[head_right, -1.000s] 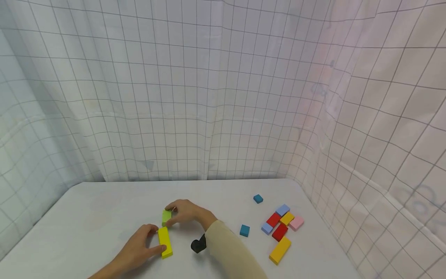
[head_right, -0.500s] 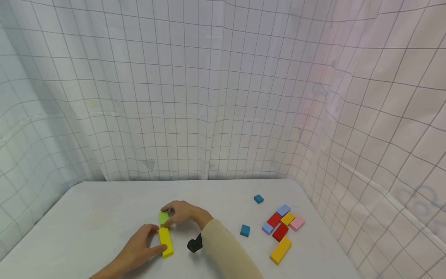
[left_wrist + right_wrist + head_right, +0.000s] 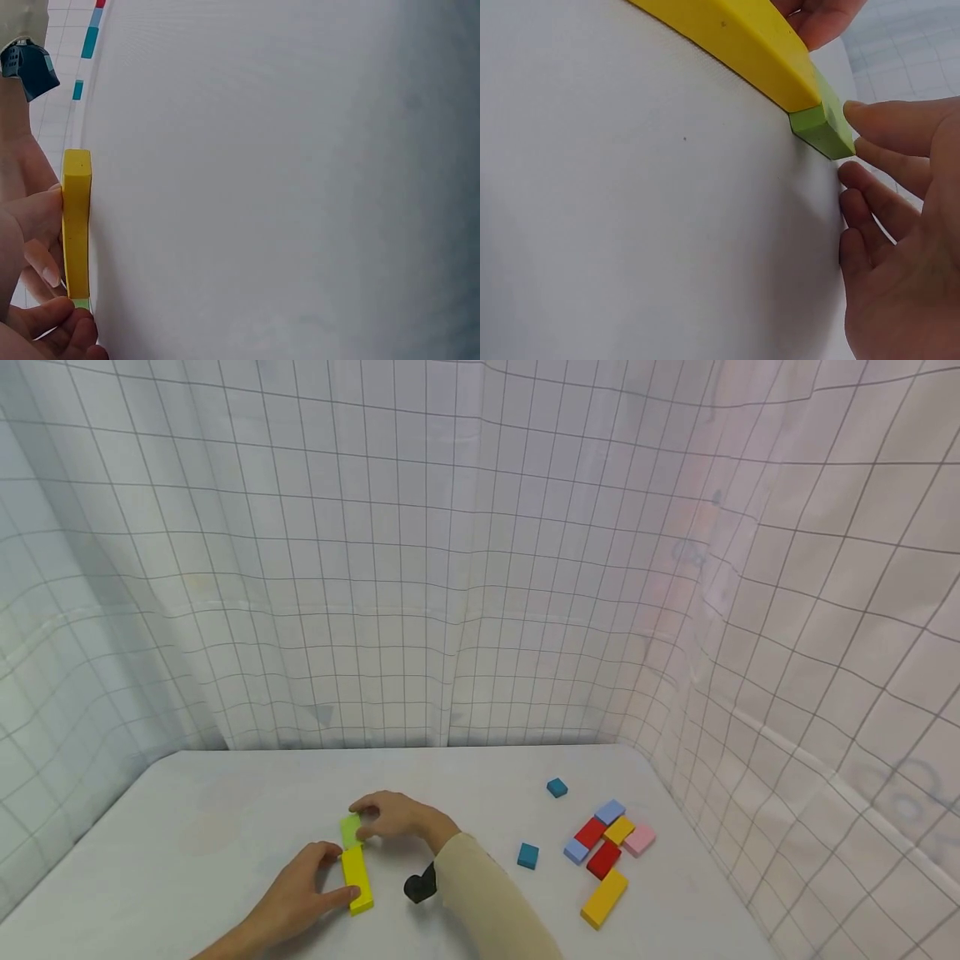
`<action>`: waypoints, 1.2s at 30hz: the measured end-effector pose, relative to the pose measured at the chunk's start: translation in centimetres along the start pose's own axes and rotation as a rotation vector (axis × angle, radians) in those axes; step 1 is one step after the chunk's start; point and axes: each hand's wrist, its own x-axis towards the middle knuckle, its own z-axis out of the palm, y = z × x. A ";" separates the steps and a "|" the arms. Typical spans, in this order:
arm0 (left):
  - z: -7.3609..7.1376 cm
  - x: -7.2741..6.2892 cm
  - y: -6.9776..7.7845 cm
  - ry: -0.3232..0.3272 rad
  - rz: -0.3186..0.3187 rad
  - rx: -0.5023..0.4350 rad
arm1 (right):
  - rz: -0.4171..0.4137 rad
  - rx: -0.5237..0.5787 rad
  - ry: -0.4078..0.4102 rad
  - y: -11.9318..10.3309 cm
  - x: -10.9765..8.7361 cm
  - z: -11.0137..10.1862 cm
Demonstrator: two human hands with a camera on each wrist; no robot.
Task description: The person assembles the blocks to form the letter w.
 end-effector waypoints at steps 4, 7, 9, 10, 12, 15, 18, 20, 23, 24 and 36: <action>-0.1 0.0 0.1 0.002 -0.012 0.009 | 0.015 0.025 0.021 0.0 0.0 0.1; -0.2 0.0 0.1 0.006 -0.016 0.016 | 0.019 0.036 0.024 -0.1 0.0 0.1; -0.2 0.0 0.0 0.006 -0.014 0.019 | 0.021 0.051 0.020 -0.1 0.0 0.1; -0.2 0.0 0.0 0.006 -0.013 0.021 | 0.020 0.055 0.018 -0.1 -0.1 0.1; -0.2 0.1 0.0 0.004 -0.009 0.026 | 0.019 0.062 0.012 -0.1 -0.1 0.1; -0.2 0.1 -0.1 0.003 -0.004 0.030 | 0.012 0.065 0.004 -0.1 -0.1 0.2; -0.2 0.1 0.0 0.004 0.001 0.033 | 0.014 0.077 0.004 0.0 -0.1 0.3; -0.2 0.1 0.0 0.004 0.002 0.036 | 0.020 0.089 0.004 0.0 -0.1 0.3; -0.3 0.1 0.1 0.003 0.005 0.043 | 0.019 0.110 -0.003 0.1 -0.1 0.3; -0.3 0.0 0.1 0.002 0.006 0.043 | 0.016 0.114 -0.005 0.1 0.0 0.3; -0.3 -0.1 -0.2 0.014 0.026 0.043 | -0.005 0.062 -0.014 0.5 0.2 0.4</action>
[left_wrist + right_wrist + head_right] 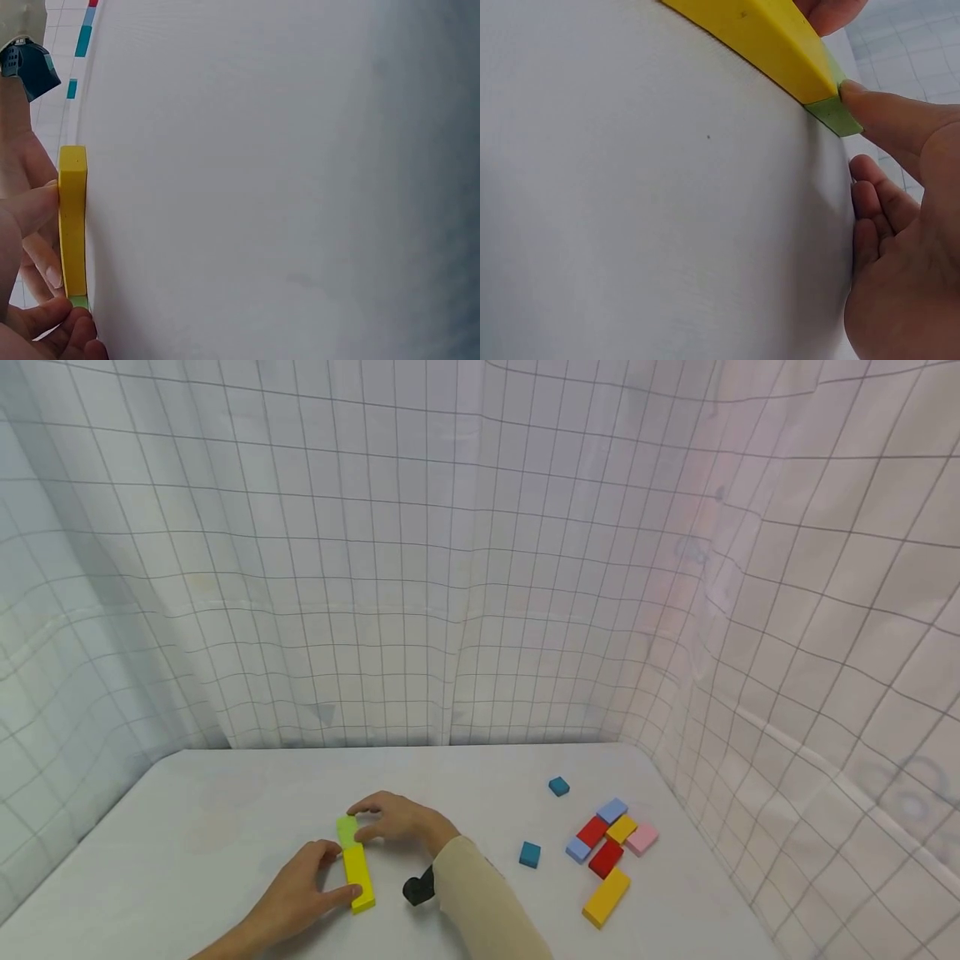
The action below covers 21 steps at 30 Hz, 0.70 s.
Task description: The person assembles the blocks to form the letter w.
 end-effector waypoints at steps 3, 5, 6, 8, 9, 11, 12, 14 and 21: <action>0.0 0.0 -0.1 0.001 -0.007 -0.020 | -0.014 -0.007 -0.002 0.0 -0.1 -0.1; -0.1 0.0 -0.2 0.005 -0.011 -0.040 | -0.025 0.008 0.007 0.1 -0.1 -0.2; -0.2 0.0 -0.3 0.006 -0.011 -0.050 | -0.026 0.025 0.012 0.1 -0.2 -0.3; -0.3 0.2 -0.3 0.011 -0.004 -0.066 | -0.019 0.061 0.027 0.3 -0.5 -0.6; -0.4 0.3 -0.3 0.015 0.005 -0.065 | -0.016 0.079 0.035 0.3 -0.7 -0.8; -0.7 0.7 -0.4 0.029 0.031 -0.051 | -0.009 0.092 0.047 0.3 -1.3 -1.5; -0.8 0.9 -0.3 0.036 0.042 -0.043 | -0.010 0.094 0.052 0.3 -1.6 -2.0; -1.1 1.4 -0.2 0.056 0.072 -0.021 | -0.019 0.090 0.064 0.3 -2.3 -3.0; -1.4 2.8 -0.2 0.067 0.193 0.052 | -0.033 0.060 0.107 1.2 -5.3 -6.2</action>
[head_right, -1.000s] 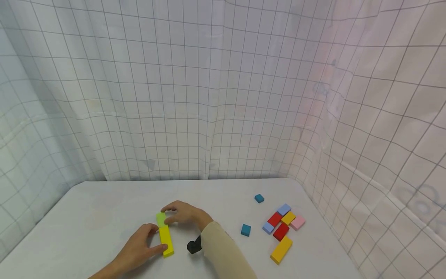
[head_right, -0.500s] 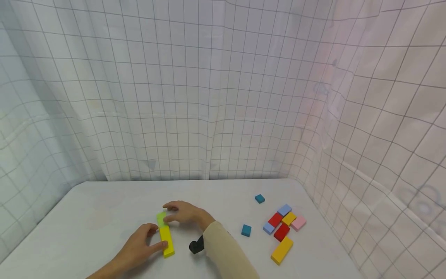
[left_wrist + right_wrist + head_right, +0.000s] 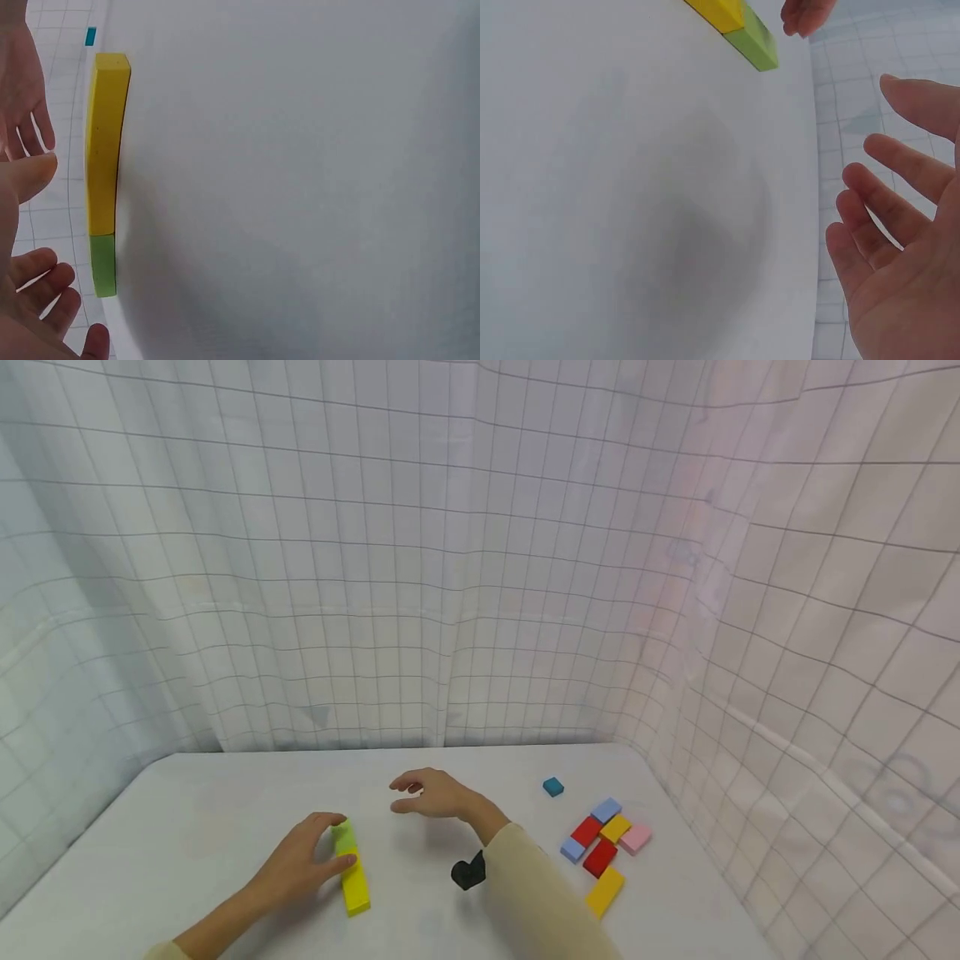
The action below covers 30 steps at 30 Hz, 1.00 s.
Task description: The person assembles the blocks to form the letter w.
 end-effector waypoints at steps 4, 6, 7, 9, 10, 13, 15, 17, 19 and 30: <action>0.0 0.0 -0.6 -0.015 0.047 0.044 | -0.006 -0.005 0.013 0.6 -1.8 -1.6; 0.0 -0.1 -0.9 -0.014 0.074 0.050 | -0.006 0.001 0.019 1.0 -2.8 -2.3; 0.0 -0.1 -1.0 -0.009 0.088 0.048 | -0.006 0.000 0.025 1.3 -3.3 -2.7; 0.1 -0.2 -1.2 0.002 0.104 0.045 | -0.009 0.001 0.036 1.7 -4.2 -3.3; 0.1 -0.2 -1.3 0.007 0.107 0.041 | -0.010 0.000 0.042 1.9 -4.7 -3.6; 0.2 -0.1 -1.4 0.016 0.114 0.031 | -0.011 -0.001 0.058 2.5 -6.1 -4.2; 0.2 0.1 -1.5 0.009 0.110 0.021 | -0.009 0.002 0.065 2.9 -7.1 -4.6; 0.2 0.2 -1.4 -0.003 0.102 0.017 | -0.001 0.006 0.077 3.5 -8.1 -4.8; 0.1 0.3 -1.3 -0.022 0.085 0.014 | 0.010 0.015 0.085 4.2 -9.0 -5.0; -0.2 0.8 -0.8 -0.055 0.050 -0.001 | 0.061 -0.034 0.061 8.4 -14.3 -5.0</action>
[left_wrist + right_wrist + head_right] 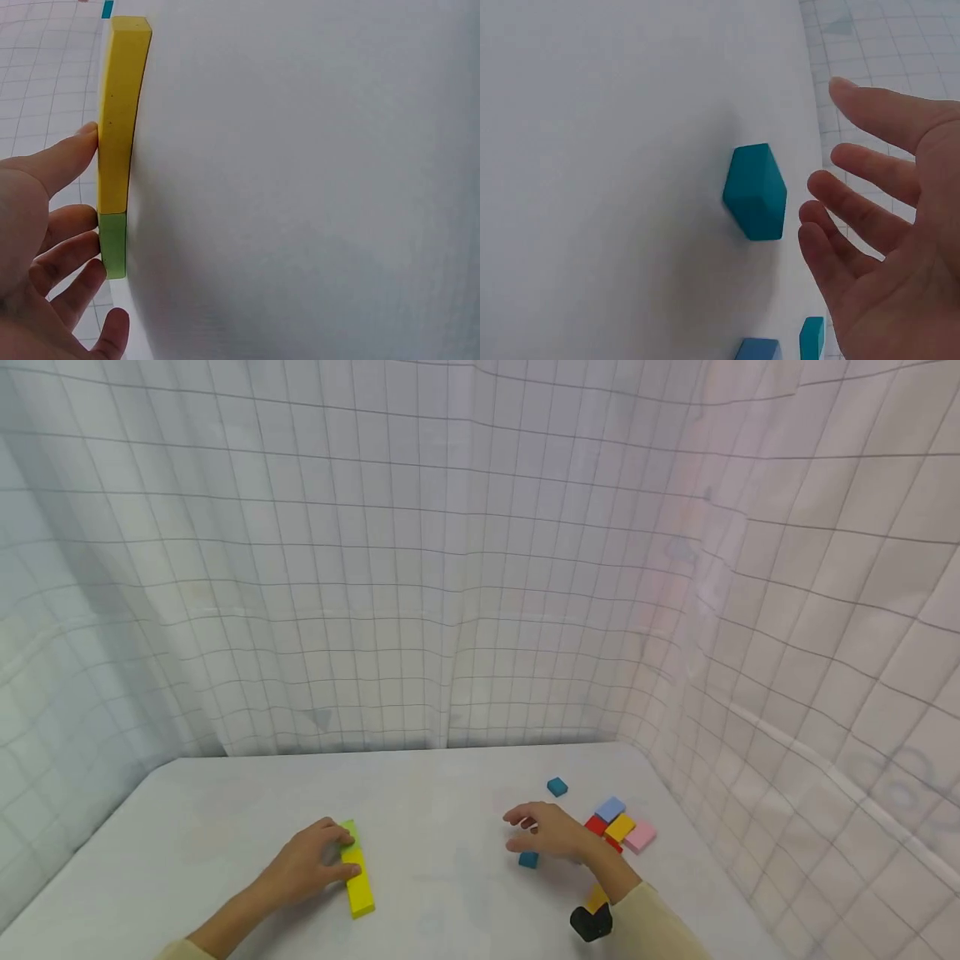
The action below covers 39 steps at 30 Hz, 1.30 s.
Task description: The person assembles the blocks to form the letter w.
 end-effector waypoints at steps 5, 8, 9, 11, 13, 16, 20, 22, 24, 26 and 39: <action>0.2 0.0 0.0 -0.011 -0.020 0.003 | 0.082 -0.080 -0.027 0.8 -1.7 0.3; 0.2 0.0 0.0 -0.007 -0.022 0.008 | 0.097 -0.108 -0.010 1.0 -2.1 0.5; 0.1 0.0 0.0 -0.005 -0.026 0.010 | 0.098 -0.111 -0.001 1.1 -2.1 0.6; 0.0 0.0 0.0 -0.004 -0.030 0.010 | 0.091 -0.113 0.012 1.2 -2.1 0.6; -0.1 0.0 0.1 -0.007 -0.035 0.008 | 0.082 -0.119 0.014 1.2 -2.0 0.6; -0.1 0.0 0.0 -0.006 -0.027 -0.002 | 0.076 -0.114 0.010 1.3 -2.0 0.7; 0.0 0.0 -0.1 -0.002 -0.024 -0.006 | 0.065 -0.094 -0.001 1.6 -2.0 0.8; 0.1 0.0 -0.1 0.001 -0.025 -0.004 | 0.053 -0.080 -0.003 1.6 -1.9 1.0; 0.1 0.0 -0.2 0.005 -0.017 -0.008 | 0.042 -0.058 -0.006 1.6 -1.9 1.0; 0.3 0.1 -0.3 0.008 -0.006 -0.009 | 0.026 -0.036 -0.011 1.4 -1.7 1.1; 0.1 0.2 -0.1 -0.007 -0.005 -0.008 | -0.068 -0.016 -0.028 -1.6 0.7 3.1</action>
